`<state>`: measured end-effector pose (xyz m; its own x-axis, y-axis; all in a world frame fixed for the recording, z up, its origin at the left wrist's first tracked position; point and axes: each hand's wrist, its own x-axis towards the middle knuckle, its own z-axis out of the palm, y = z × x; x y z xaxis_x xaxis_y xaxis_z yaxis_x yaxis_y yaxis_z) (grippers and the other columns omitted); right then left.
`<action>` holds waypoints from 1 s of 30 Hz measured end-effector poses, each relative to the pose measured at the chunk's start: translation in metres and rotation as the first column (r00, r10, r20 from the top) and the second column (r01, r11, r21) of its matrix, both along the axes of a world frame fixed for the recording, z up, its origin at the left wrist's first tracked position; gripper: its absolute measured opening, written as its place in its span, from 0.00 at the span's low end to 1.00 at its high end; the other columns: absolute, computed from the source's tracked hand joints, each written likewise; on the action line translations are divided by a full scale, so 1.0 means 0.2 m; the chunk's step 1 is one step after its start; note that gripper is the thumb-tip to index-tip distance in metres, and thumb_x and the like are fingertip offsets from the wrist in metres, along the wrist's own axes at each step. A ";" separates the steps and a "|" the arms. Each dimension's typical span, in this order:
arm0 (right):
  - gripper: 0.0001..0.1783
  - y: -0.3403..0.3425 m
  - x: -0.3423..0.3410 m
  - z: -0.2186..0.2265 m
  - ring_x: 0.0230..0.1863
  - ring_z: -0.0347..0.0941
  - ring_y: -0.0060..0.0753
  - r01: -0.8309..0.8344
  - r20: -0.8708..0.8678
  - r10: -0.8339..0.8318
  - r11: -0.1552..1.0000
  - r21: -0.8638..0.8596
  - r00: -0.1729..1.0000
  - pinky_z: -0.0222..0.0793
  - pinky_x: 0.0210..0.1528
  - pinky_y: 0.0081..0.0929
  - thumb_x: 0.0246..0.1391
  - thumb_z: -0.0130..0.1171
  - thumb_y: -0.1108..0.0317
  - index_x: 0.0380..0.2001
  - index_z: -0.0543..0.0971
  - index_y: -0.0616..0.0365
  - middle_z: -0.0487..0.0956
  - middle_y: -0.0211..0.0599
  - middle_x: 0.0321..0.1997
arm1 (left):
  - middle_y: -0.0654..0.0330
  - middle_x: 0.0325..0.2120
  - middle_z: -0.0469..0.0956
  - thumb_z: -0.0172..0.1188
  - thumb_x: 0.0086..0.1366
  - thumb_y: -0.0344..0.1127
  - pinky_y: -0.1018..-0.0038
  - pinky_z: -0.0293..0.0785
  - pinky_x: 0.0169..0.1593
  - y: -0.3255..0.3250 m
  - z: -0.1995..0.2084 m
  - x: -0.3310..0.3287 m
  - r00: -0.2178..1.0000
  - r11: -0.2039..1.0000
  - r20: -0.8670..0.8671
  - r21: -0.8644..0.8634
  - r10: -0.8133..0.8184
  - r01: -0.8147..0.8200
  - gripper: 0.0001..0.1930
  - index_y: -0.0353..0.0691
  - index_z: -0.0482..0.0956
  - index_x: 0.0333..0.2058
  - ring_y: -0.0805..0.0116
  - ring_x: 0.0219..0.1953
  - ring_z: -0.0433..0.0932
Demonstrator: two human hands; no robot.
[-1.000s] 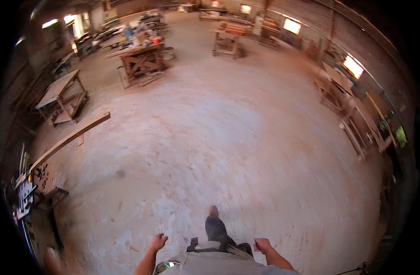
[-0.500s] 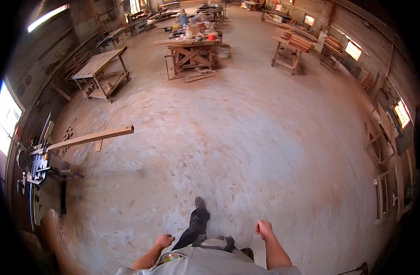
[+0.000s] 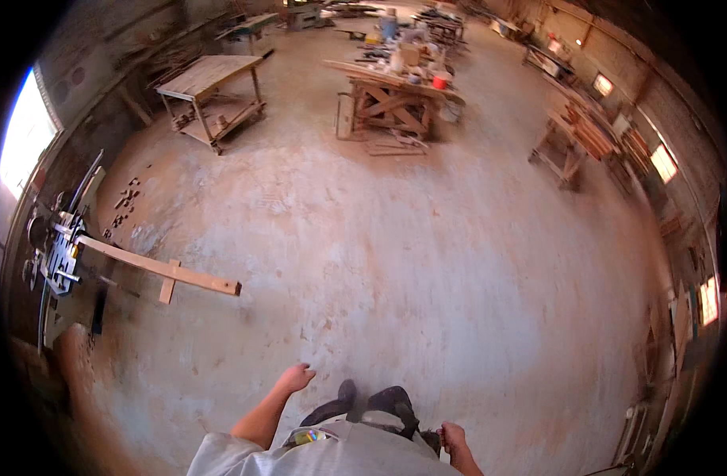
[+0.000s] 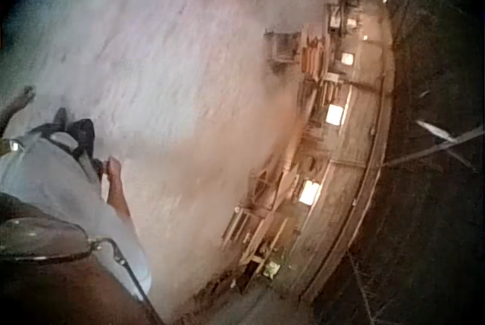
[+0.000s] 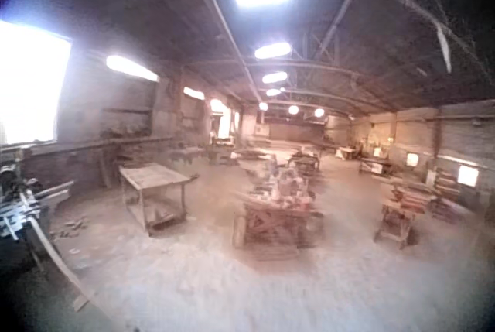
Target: The person uses a band saw to cut several pieces of wood, securing them with a clamp and guiding them through the blade. After cutting, the person gathers the pieces, walks across the workshop, and places them on a workbench before returning to the saw.
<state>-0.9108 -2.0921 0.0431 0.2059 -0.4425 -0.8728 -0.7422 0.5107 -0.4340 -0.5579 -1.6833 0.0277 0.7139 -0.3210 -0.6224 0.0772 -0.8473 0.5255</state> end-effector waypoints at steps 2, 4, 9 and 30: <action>0.10 -0.13 0.25 -0.04 0.15 0.69 0.31 -0.044 0.023 0.046 0.997 -0.068 0.999 0.62 0.14 0.29 0.54 0.51 0.65 0.27 0.75 0.61 0.75 0.38 0.20 | 0.43 0.49 0.77 0.53 0.63 0.53 0.59 0.70 0.58 -0.26 0.15 0.26 1.000 0.994 0.005 -0.109 0.026 -0.025 0.30 0.34 0.75 0.54 0.46 0.54 0.75; 0.12 -0.26 0.49 -0.07 0.14 0.67 0.31 -0.093 0.011 0.095 0.989 -0.111 0.995 0.62 0.14 0.29 0.56 0.52 0.62 0.26 0.75 0.61 0.76 0.38 0.21 | 0.43 0.49 0.77 0.53 0.63 0.53 0.59 0.70 0.57 -0.46 0.15 0.46 0.998 0.991 0.068 -0.132 -0.018 0.027 0.29 0.34 0.75 0.53 0.46 0.53 0.75; 0.12 -0.73 1.02 -0.23 0.12 0.65 0.33 -0.115 0.021 0.116 0.992 -0.045 0.993 0.58 0.12 0.32 0.57 0.52 0.61 0.25 0.74 0.58 0.73 0.38 0.19 | 0.41 0.45 0.78 0.53 0.61 0.53 0.57 0.72 0.54 -0.63 -0.11 0.82 0.994 0.995 0.099 -0.085 0.055 -0.046 0.28 0.33 0.78 0.48 0.43 0.49 0.77; 0.12 -1.53 4.10 0.09 0.22 0.72 0.33 -0.575 0.306 0.581 0.810 -0.119 0.754 0.74 0.23 0.35 0.61 0.50 0.61 0.37 0.72 0.60 0.74 0.39 0.30 | 0.43 0.49 0.78 0.53 0.61 0.57 0.61 0.69 0.59 -1.09 -0.17 1.99 0.881 0.902 -0.201 0.042 0.428 -0.429 0.31 0.34 0.78 0.51 0.46 0.54 0.75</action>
